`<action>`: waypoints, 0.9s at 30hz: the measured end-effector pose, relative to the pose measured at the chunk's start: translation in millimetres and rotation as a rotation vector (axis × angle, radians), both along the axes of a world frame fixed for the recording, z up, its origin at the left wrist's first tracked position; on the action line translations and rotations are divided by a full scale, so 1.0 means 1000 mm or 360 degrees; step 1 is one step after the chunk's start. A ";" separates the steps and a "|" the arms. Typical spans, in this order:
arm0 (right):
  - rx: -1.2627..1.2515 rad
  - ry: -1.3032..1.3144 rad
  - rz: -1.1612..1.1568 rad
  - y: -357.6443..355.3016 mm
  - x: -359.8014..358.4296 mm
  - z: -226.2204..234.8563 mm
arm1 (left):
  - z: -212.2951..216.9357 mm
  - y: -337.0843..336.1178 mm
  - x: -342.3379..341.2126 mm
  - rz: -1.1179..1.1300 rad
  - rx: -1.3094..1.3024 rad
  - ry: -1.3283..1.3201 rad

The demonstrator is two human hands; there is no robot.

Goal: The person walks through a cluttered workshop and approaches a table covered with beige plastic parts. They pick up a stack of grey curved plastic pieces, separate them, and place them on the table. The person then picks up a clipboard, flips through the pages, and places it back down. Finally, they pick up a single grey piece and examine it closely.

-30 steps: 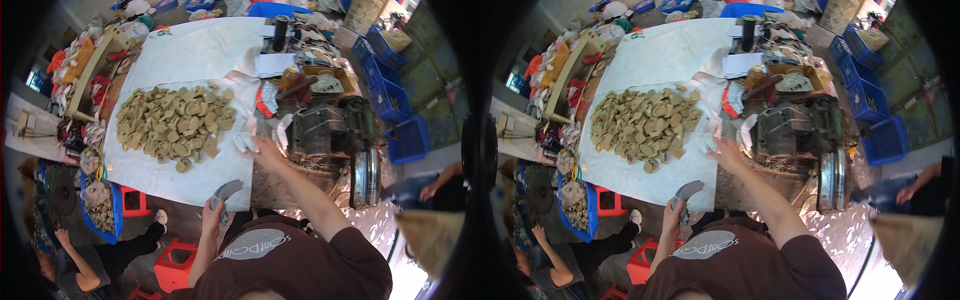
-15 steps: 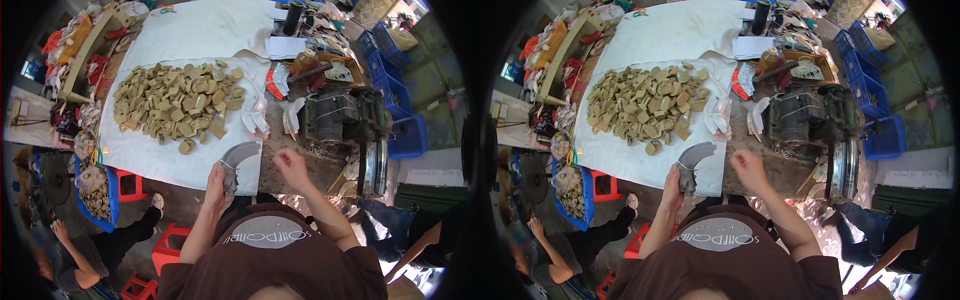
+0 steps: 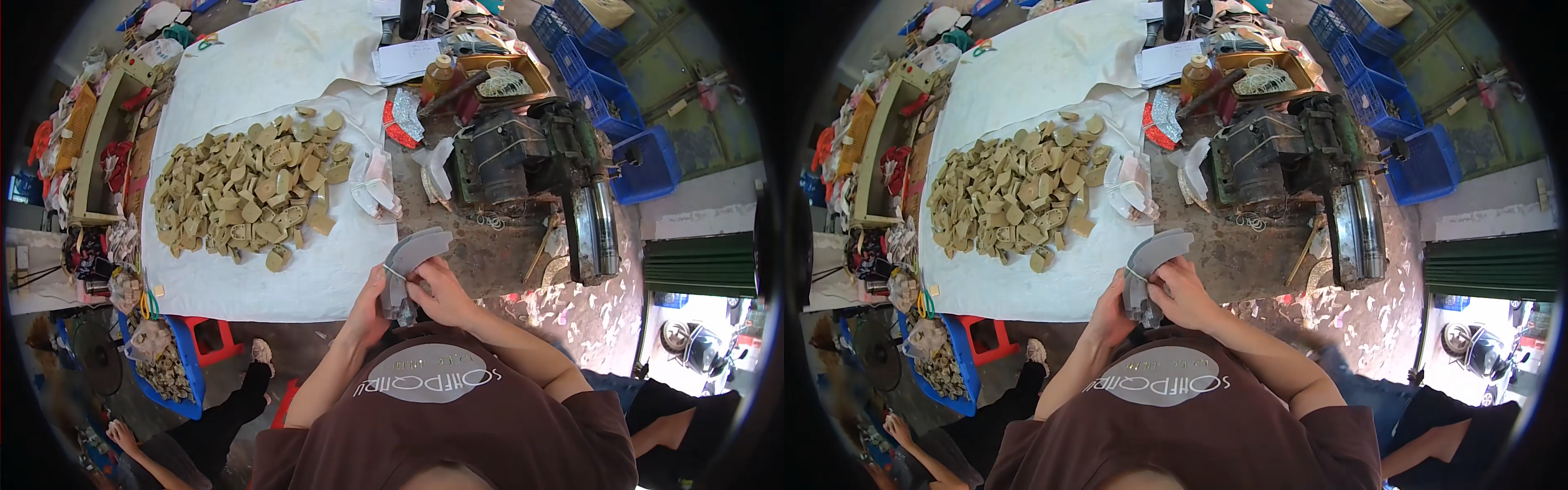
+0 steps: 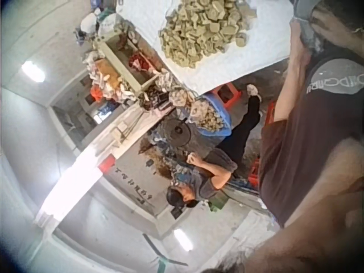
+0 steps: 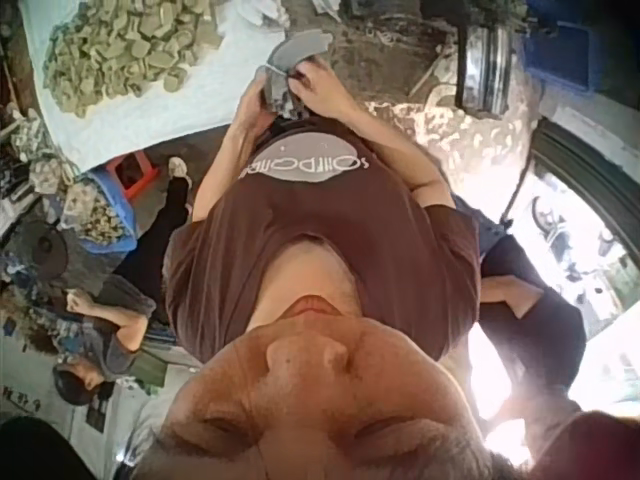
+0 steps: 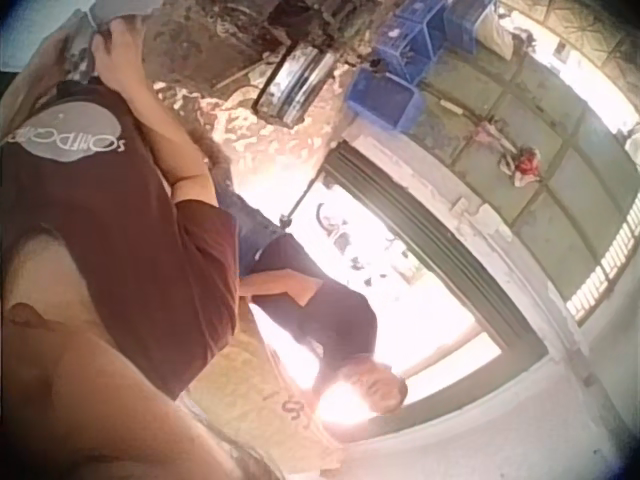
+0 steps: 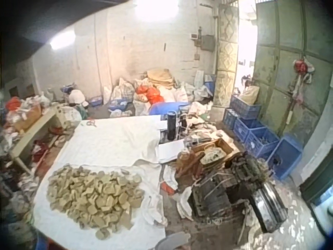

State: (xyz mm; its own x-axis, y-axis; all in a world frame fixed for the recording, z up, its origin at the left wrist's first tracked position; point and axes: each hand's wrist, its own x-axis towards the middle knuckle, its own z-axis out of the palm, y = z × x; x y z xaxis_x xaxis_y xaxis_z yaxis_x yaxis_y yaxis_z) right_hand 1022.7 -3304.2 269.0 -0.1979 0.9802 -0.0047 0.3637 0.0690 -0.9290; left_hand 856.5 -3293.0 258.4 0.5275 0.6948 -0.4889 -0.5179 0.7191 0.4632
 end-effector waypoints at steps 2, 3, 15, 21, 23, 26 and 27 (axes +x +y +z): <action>-0.0038 -0.0097 0.0162 -0.002 0.007 -0.002 | 0.002 0.005 0.002 -0.0086 0.0053 0.0138; -0.0002 -0.0078 0.0211 -0.004 0.006 -0.004 | 0.003 0.009 0.004 -0.0131 0.0080 0.0203; 0.0223 -0.0382 0.0724 -0.016 0.017 0.026 | -0.056 0.036 0.012 0.0139 -0.0328 0.0090; 0.0132 -0.0734 0.0678 -0.027 0.073 -0.028 | -0.056 0.033 0.023 0.0338 -0.0439 -0.0084; 0.0076 -0.0702 0.0618 -0.031 0.079 -0.044 | -0.068 0.026 0.024 0.0286 -0.0363 -0.0121; -0.0081 -0.0817 0.0519 -0.039 0.098 -0.060 | -0.051 0.026 0.011 0.0237 -0.0159 -0.0063; -0.0199 -0.0958 0.0472 -0.048 0.117 -0.071 | -0.036 0.032 -0.004 0.0350 -0.0126 -0.0061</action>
State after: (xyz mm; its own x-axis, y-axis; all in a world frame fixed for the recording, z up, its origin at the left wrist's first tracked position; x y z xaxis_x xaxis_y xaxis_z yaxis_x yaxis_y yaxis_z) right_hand 1139.3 -3352.2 198.4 -0.3852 0.8699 -0.3081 0.8020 0.1504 -0.5781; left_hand 852.8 -3261.2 222.7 0.3866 0.7553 -0.5292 -0.6823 0.6204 0.3868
